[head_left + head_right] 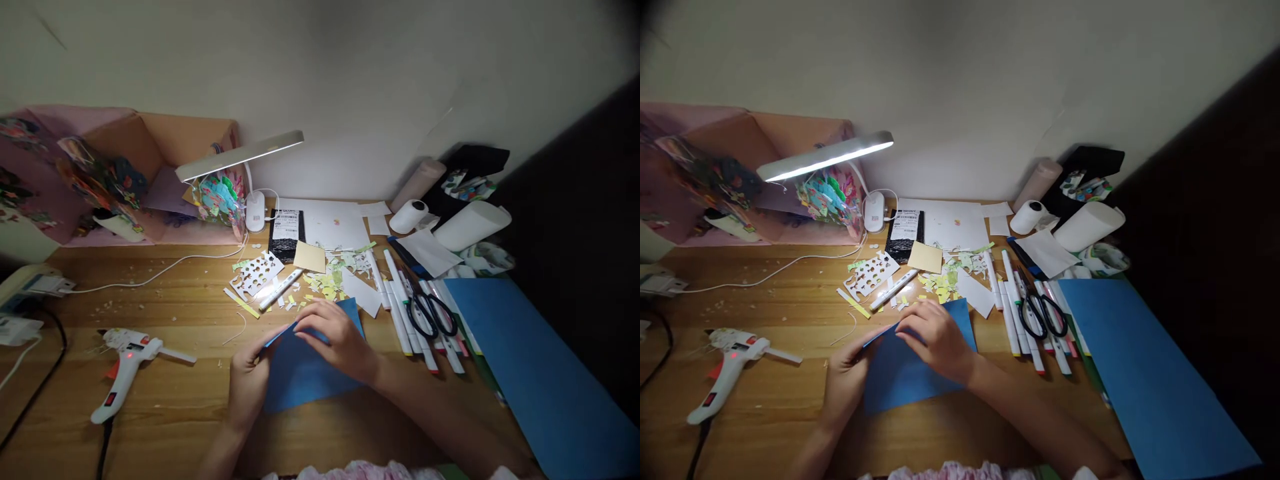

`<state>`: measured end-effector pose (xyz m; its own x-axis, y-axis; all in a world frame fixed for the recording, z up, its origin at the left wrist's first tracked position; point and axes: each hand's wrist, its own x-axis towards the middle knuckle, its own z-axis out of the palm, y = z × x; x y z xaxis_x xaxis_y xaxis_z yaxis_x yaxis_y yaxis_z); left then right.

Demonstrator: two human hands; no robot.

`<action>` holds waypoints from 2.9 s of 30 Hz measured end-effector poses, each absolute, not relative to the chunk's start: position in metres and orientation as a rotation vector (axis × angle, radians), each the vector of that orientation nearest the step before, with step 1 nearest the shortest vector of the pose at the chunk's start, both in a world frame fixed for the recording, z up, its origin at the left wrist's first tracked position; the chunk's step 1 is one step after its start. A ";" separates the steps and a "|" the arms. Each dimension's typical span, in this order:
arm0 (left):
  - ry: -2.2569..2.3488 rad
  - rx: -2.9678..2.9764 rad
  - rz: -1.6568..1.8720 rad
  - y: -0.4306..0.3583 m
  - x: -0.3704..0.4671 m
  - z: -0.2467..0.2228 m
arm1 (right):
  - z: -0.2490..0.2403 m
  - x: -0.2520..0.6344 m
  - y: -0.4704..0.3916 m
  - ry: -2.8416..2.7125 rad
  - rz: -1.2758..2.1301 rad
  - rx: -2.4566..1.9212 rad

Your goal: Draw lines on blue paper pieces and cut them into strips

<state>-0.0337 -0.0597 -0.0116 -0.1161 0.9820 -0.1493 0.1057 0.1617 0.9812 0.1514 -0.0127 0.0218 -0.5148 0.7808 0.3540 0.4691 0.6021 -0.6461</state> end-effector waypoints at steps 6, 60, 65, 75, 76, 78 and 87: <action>1.487 1.099 1.173 -0.069 -0.035 -0.010 | 0.029 0.131 0.004 -2.324 0.681 -0.927; 1.306 0.492 1.202 -0.063 -0.056 0.033 | 0.019 0.231 -0.018 -1.471 1.706 -1.178; 1.272 0.394 1.179 -0.057 -0.055 0.027 | -0.007 0.224 -0.015 -1.286 1.345 -1.408; 1.788 1.024 1.027 -0.049 -0.057 0.009 | -0.019 0.206 -0.036 -1.445 1.756 -1.525; 1.811 1.035 1.041 -0.050 -0.057 0.008 | -0.017 0.207 -0.037 -1.469 1.730 -1.522; 1.839 1.054 1.052 -0.051 -0.056 0.006 | -0.012 0.208 -0.037 -1.528 1.710 -1.459; 1.584 1.119 0.898 -0.051 -0.050 0.006 | 0.014 0.221 -0.028 -1.392 1.718 -1.291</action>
<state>-0.0504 -0.0510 0.0061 -0.1154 0.9507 -0.2877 0.2417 0.3079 0.9202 0.2215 -0.0276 0.0140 -0.3688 0.8716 -0.3229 0.1349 -0.2935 -0.9464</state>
